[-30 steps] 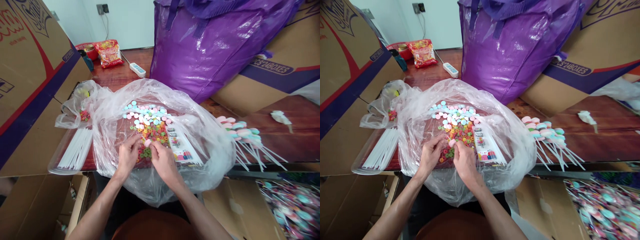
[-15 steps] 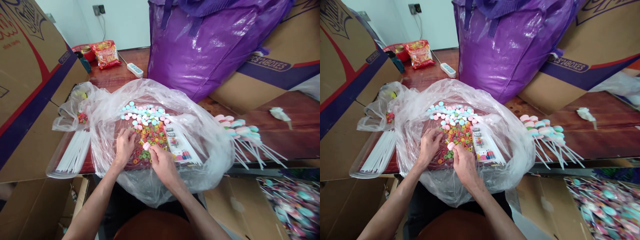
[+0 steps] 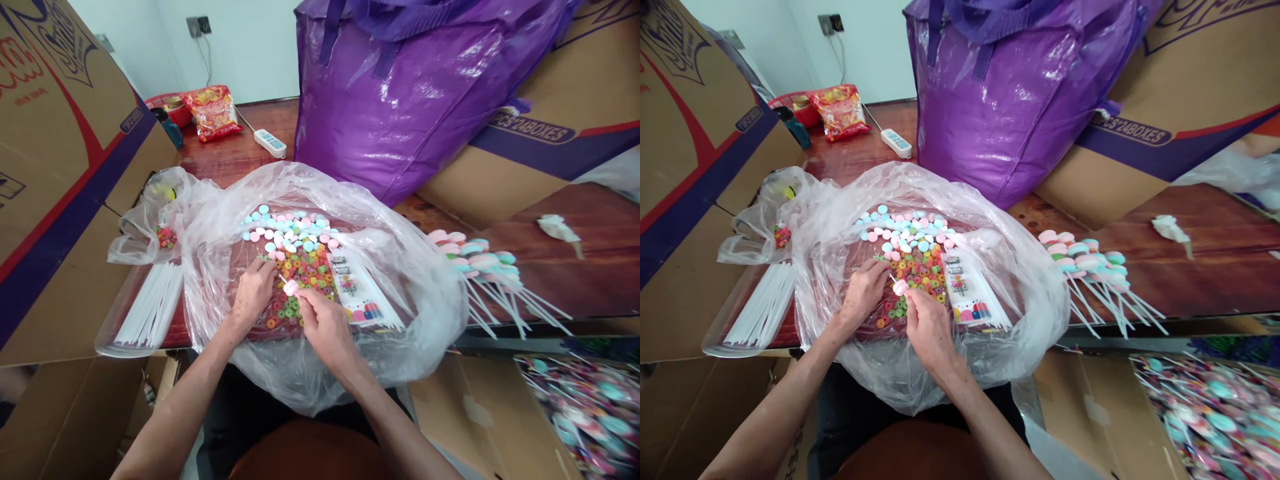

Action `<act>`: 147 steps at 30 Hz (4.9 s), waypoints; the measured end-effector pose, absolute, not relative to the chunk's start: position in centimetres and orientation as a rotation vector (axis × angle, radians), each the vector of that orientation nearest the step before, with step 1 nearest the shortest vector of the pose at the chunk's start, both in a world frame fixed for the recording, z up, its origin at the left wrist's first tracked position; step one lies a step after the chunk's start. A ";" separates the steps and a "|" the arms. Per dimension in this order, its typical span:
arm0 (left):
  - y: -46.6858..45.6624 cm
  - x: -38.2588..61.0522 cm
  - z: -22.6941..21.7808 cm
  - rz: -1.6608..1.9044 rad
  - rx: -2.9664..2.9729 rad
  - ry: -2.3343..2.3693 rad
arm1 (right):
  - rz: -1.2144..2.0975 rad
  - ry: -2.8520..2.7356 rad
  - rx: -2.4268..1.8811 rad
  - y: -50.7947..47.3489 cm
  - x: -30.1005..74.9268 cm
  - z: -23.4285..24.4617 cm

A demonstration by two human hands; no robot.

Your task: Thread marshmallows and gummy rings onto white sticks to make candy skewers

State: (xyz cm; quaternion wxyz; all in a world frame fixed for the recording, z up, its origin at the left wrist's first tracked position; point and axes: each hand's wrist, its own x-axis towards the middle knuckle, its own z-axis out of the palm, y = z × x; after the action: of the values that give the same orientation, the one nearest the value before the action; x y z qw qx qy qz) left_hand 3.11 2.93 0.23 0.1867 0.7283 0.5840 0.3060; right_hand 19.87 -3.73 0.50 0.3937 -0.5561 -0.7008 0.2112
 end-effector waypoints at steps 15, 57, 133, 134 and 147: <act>1.0 3.5 1.1 1.317 0.776 1.181 | 0.481 -1.898 -1.491 -3.6 19.6 1.2; 6.7 2.4 0.3 0.838 2.156 1.606 | 0.520 -1.647 -1.449 -3.2 20.4 0.3; -1.5 2.2 -0.6 1.170 1.229 1.397 | 0.489 -1.869 -1.397 -6.1 19.8 0.0; -1.6 2.2 -0.7 1.175 1.317 1.432 | 0.494 -1.875 -1.399 -6.0 19.7 0.1; -2.3 2.8 -0.4 1.188 1.777 1.541 | 0.533 -1.794 -1.414 -4.9 17.7 1.1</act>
State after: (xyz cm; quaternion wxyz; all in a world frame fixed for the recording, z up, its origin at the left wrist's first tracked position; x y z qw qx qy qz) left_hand 2.76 -2.32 -0.36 0.2504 0.6529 0.5662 0.4363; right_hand 17.68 -4.94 1.10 0.3877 -0.5556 -0.7051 0.2095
